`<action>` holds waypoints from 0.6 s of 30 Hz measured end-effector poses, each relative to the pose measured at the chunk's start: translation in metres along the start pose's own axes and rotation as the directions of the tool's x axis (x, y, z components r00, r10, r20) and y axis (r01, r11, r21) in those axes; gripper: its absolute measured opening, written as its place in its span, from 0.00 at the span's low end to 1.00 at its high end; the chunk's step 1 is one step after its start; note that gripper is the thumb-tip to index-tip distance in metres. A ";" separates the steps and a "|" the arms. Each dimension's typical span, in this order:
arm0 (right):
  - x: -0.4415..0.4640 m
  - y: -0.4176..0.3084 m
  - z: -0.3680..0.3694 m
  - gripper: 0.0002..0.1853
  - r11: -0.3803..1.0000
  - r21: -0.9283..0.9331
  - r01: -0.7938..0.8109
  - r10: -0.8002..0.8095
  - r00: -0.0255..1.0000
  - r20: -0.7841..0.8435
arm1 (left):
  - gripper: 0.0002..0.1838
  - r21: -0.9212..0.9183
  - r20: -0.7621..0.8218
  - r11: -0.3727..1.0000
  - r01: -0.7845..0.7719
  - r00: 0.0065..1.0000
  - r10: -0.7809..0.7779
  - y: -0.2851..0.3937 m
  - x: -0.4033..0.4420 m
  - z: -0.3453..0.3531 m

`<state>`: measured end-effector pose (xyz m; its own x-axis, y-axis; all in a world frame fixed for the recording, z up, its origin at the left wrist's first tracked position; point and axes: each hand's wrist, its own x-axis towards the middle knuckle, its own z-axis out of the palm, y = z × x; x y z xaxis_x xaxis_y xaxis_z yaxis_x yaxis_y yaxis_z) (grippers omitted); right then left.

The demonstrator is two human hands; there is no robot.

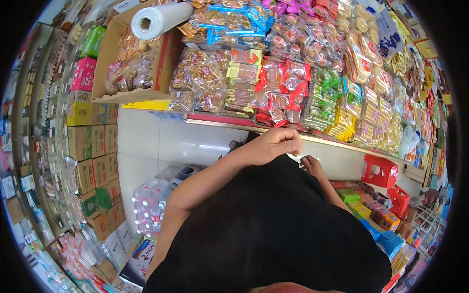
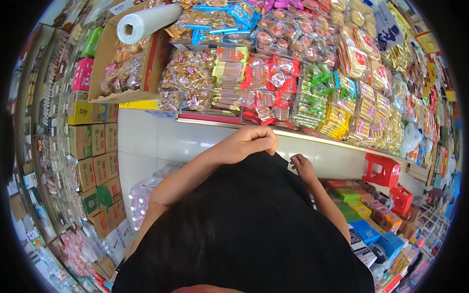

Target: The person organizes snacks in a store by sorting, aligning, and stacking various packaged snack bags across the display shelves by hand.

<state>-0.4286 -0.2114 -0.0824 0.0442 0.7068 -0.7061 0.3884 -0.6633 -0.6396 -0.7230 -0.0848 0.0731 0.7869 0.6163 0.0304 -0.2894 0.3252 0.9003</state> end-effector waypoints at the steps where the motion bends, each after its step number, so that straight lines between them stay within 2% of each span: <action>1: 0.000 -0.020 0.006 0.15 0.989 -0.092 0.114 -0.113 0.993 0.023 | 0.14 0.054 -0.029 0.996 0.077 0.997 -0.076 -0.001 0.000 -0.008; 2: -0.001 -0.041 0.010 0.14 0.957 -0.179 0.226 -0.220 0.974 0.055 | 0.13 0.167 -0.116 0.978 0.125 0.987 -0.107 -0.010 -0.001 -0.018; 3: 0.001 -0.064 0.012 0.13 0.921 -0.261 0.290 -0.274 0.957 0.098 | 0.13 0.457 -0.208 0.877 0.145 0.977 -0.053 -0.020 -0.005 -0.029; 4: 0.005 -0.083 0.012 0.13 0.917 -0.263 0.299 -0.280 0.954 0.109 | 0.13 0.699 -0.280 0.690 0.189 0.960 0.021 -0.023 -0.010 -0.040; 5: 0.009 -0.098 0.014 0.11 0.863 -0.320 0.390 -0.361 0.921 0.149 | 0.13 0.824 -0.359 0.456 0.336 0.932 -0.038 -0.017 -0.016 -0.049; 6: 0.013 -0.114 0.018 0.11 0.800 -0.364 0.477 -0.437 0.879 0.191 | 0.14 0.874 -0.446 0.175 0.453 0.892 -0.078 -0.010 -0.023 -0.060; 8: 0.019 -0.148 0.021 0.08 0.814 -0.240 0.528 -0.482 0.846 0.228 | 0.16 0.802 -0.541 0.366 0.471 0.833 0.114 -0.011 -0.044 -0.095; 10: 0.020 -0.182 0.025 0.07 0.790 -0.196 0.581 -0.532 0.808 0.252 | 0.18 0.693 -0.691 0.556 0.460 0.643 0.329 0.000 -0.058 -0.121; 12: 0.024 -0.214 0.032 0.06 0.694 -0.143 0.705 -0.662 0.704 0.259 | 0.22 0.711 -0.700 0.447 0.542 0.483 0.527 0.006 -0.069 -0.149; 13: 0.028 -0.230 0.037 0.06 0.695 -0.144 0.705 -0.660 0.704 0.263 | 0.22 0.708 -0.702 0.450 0.544 0.480 0.526 0.008 -0.070 -0.160; 15: 0.039 -0.256 0.047 0.06 0.649 -0.145 0.747 -0.694 0.659 0.288 | 0.28 0.655 -0.741 0.510 0.557 0.341 0.579 0.007 -0.069 -0.176; 16: 0.046 -0.266 0.054 0.06 0.652 -0.151 0.743 -0.691 0.664 0.286 | 0.28 0.655 -0.742 0.515 0.553 0.343 0.575 0.003 -0.067 -0.184; 18: 0.064 -0.286 0.069 0.06 0.615 -0.098 0.782 -0.731 0.612 0.300 | 0.35 0.568 -0.816 0.611 0.551 0.286 0.502 -0.014 -0.065 -0.209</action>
<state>-0.6009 0.0063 0.0347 -0.5330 0.8443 -0.0557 0.3640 0.1694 -0.9159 -0.8840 0.0211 -0.0324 -0.3652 0.9249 0.1057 0.5662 0.1305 0.8138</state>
